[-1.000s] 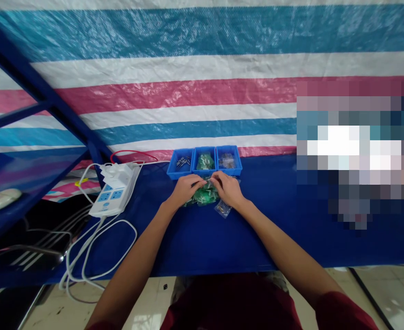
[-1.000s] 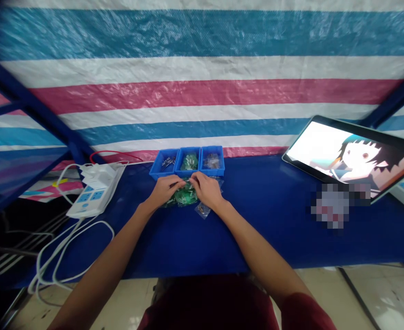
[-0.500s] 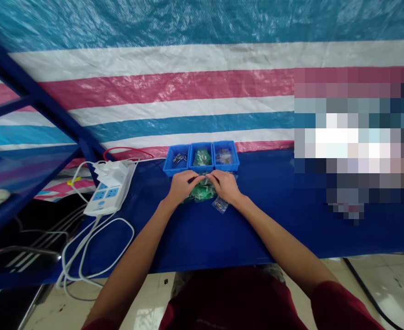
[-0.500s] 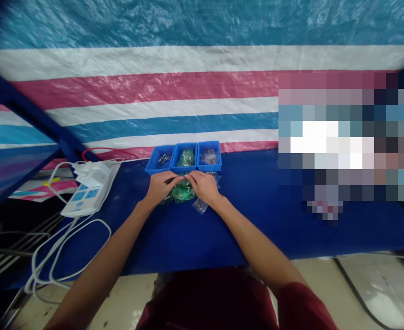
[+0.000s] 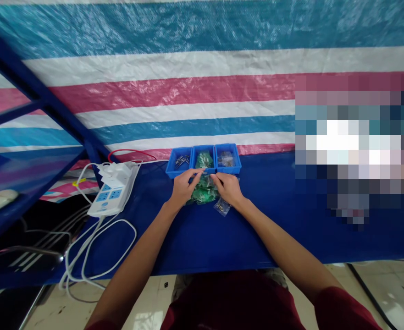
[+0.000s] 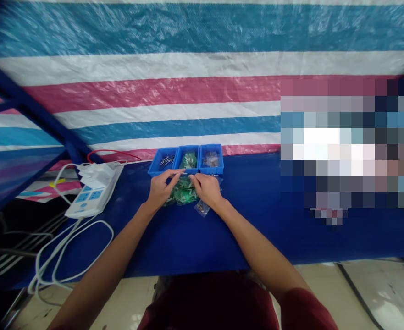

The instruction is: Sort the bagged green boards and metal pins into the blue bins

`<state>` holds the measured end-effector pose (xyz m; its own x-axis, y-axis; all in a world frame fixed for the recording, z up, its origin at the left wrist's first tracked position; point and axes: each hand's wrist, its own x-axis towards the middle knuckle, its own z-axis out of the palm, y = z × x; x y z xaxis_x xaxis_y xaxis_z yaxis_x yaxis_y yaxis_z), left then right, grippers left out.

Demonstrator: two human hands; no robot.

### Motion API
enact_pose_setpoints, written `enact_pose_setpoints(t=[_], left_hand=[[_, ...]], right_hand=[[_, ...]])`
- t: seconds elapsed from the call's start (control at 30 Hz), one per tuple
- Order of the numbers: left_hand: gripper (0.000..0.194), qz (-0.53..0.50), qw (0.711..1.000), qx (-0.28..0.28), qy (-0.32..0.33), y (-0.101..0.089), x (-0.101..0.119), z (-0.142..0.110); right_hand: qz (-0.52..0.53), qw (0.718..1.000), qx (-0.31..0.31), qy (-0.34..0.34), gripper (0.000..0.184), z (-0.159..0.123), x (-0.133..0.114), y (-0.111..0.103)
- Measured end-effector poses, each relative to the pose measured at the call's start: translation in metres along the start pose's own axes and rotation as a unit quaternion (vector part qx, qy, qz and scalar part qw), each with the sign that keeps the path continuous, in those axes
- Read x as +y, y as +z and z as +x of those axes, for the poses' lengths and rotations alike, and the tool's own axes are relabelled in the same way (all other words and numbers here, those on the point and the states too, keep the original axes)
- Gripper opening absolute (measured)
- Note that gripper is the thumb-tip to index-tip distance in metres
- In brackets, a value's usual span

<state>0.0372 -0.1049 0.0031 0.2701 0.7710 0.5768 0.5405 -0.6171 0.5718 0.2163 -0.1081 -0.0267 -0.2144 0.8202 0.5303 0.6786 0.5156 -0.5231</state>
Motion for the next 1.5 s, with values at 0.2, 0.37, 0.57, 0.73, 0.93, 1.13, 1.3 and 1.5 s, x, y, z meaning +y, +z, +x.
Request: enact_pose_setpoints(t=[0.2,0.37,0.57,0.73,0.93,1.13,1.3,1.5], left_hand=[[0.025,-0.009,1.000,-0.027,-0.001,0.000,0.005,0.000],[0.023,-0.024,1.000,-0.010,0.003,-0.001,0.008,0.000],[0.022,-0.053,0.999,-0.004,0.006,0.000,0.009,0.000],[0.024,-0.077,0.997,-0.002,-0.015,0.001,0.010,0.000],[0.023,-0.058,0.997,-0.025,-0.045,0.001,0.004,-0.001],[0.027,0.031,0.996,-0.081,-0.009,0.002,-0.005,0.001],[0.030,0.039,0.996,-0.084,0.011,0.006,-0.013,0.000],[0.039,0.023,0.996,-0.082,0.004,0.006,-0.015,-0.001]], right_hand=[[0.042,0.998,0.035,-0.002,0.033,0.000,0.000,0.002],[0.058,0.998,0.035,-0.004,0.030,-0.001,0.001,0.002],[0.082,0.995,0.054,-0.014,0.028,-0.001,0.001,0.003],[0.078,0.996,0.032,-0.008,0.026,-0.001,-0.001,0.003],[0.078,0.994,0.074,0.024,0.029,-0.001,0.000,0.002],[0.073,0.994,0.071,0.034,0.032,-0.001,0.000,0.001],[0.075,0.994,0.078,0.032,0.033,-0.001,-0.001,0.000],[0.078,0.993,0.076,0.035,0.032,0.000,-0.002,-0.001]])
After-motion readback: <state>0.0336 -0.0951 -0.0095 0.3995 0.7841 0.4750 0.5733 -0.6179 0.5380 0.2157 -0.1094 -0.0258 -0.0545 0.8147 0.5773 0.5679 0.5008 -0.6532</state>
